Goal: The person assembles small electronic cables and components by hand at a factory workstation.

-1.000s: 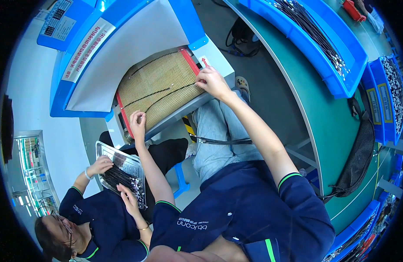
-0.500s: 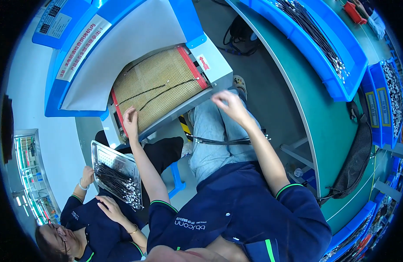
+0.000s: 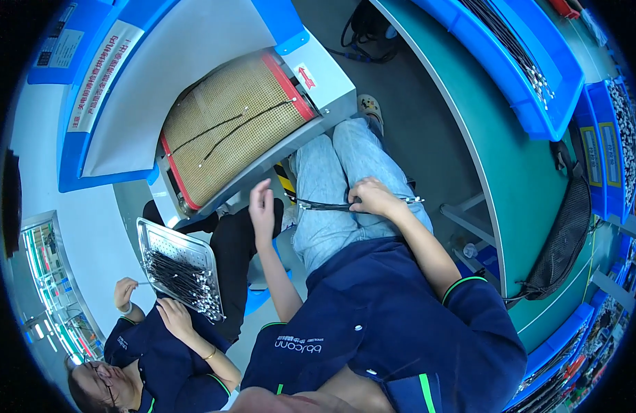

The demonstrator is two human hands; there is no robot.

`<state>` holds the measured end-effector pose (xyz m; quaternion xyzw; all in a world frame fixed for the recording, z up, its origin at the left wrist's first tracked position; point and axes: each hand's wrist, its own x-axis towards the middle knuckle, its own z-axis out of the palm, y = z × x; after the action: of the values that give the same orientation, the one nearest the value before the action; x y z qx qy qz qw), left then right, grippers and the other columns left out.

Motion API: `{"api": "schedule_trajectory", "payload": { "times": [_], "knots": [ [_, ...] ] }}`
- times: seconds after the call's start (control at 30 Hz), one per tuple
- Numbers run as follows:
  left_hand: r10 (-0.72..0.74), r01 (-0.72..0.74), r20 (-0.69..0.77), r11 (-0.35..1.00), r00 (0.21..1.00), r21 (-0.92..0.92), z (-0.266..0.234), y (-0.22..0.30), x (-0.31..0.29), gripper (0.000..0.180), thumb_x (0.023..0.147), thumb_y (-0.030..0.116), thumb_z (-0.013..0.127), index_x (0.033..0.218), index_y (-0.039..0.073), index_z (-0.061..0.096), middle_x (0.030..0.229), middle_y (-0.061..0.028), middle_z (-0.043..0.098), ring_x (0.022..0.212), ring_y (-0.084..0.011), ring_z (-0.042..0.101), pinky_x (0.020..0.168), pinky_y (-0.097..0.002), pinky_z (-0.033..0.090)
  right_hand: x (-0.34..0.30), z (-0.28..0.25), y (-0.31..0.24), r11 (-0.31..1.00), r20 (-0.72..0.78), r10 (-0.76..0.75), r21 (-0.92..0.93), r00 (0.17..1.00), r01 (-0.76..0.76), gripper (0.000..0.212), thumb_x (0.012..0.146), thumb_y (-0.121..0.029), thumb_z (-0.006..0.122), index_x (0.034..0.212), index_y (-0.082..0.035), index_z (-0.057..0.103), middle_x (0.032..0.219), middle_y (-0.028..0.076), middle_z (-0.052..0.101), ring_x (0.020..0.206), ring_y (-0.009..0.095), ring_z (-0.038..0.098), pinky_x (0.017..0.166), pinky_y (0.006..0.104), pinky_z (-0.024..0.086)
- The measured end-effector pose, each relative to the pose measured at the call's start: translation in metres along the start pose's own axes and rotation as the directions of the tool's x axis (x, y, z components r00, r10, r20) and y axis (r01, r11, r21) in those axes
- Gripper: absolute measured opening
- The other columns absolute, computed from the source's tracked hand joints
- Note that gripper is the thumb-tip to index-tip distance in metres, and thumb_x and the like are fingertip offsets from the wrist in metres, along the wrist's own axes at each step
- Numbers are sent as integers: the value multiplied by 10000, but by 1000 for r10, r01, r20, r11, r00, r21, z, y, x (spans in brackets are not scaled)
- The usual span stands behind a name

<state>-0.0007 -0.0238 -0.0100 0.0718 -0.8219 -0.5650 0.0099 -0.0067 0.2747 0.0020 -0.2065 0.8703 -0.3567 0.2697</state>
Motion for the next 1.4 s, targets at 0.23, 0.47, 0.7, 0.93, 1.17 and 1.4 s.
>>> {"api": "schedule_trajectory", "payload": {
  "times": [0.23,0.47,0.7,0.93,1.17,1.4],
  "knots": [
    [-211,203,225,977,951,62,35,-14,-30,313,981,168,434,1224,-9,521,1158,-173,592,1105,-268,563,938,-328,427,-8,-6,8,999,10,17,34,1000,-18,137,739,-165,681,796,-42,656,817,114,647,862,293,608,858,385,437],
    [-290,207,349,944,891,256,25,-6,-39,294,945,179,524,1189,20,564,1008,-93,658,947,-162,614,848,-281,458,-12,-5,12,978,-77,26,206,997,-10,127,786,-111,632,852,-3,618,831,132,626,794,295,612,736,370,481],
    [-209,187,226,976,951,115,37,3,-48,382,921,142,548,1279,28,478,1121,-158,595,1055,-256,574,914,-328,442,-21,-22,1,960,-146,90,277,985,-47,124,809,-146,626,840,-26,623,818,132,634,756,289,621,693,379,487],
    [41,-105,212,948,976,302,39,23,-38,279,922,100,535,1189,22,554,1062,-137,599,960,-232,590,827,-319,460,-33,-42,-1,955,-174,60,298,983,-6,138,820,-152,623,889,-33,635,830,123,638,768,271,629,692,360,490],
    [-23,-62,365,974,931,220,50,70,-34,177,924,102,531,997,-16,641,856,-115,626,711,-156,611,659,-277,478,-25,-50,-18,958,-308,-167,173,937,228,197,811,-135,652,1000,-81,644,890,82,626,782,282,625,691,370,502],
    [-39,0,478,997,877,82,66,114,-29,198,921,114,516,980,-42,623,847,-137,633,715,-201,651,653,-298,490,-14,-63,-42,897,-370,-418,-26,830,440,118,765,-152,677,871,-108,649,860,17,614,745,230,632,627,347,513]
  ]
}}
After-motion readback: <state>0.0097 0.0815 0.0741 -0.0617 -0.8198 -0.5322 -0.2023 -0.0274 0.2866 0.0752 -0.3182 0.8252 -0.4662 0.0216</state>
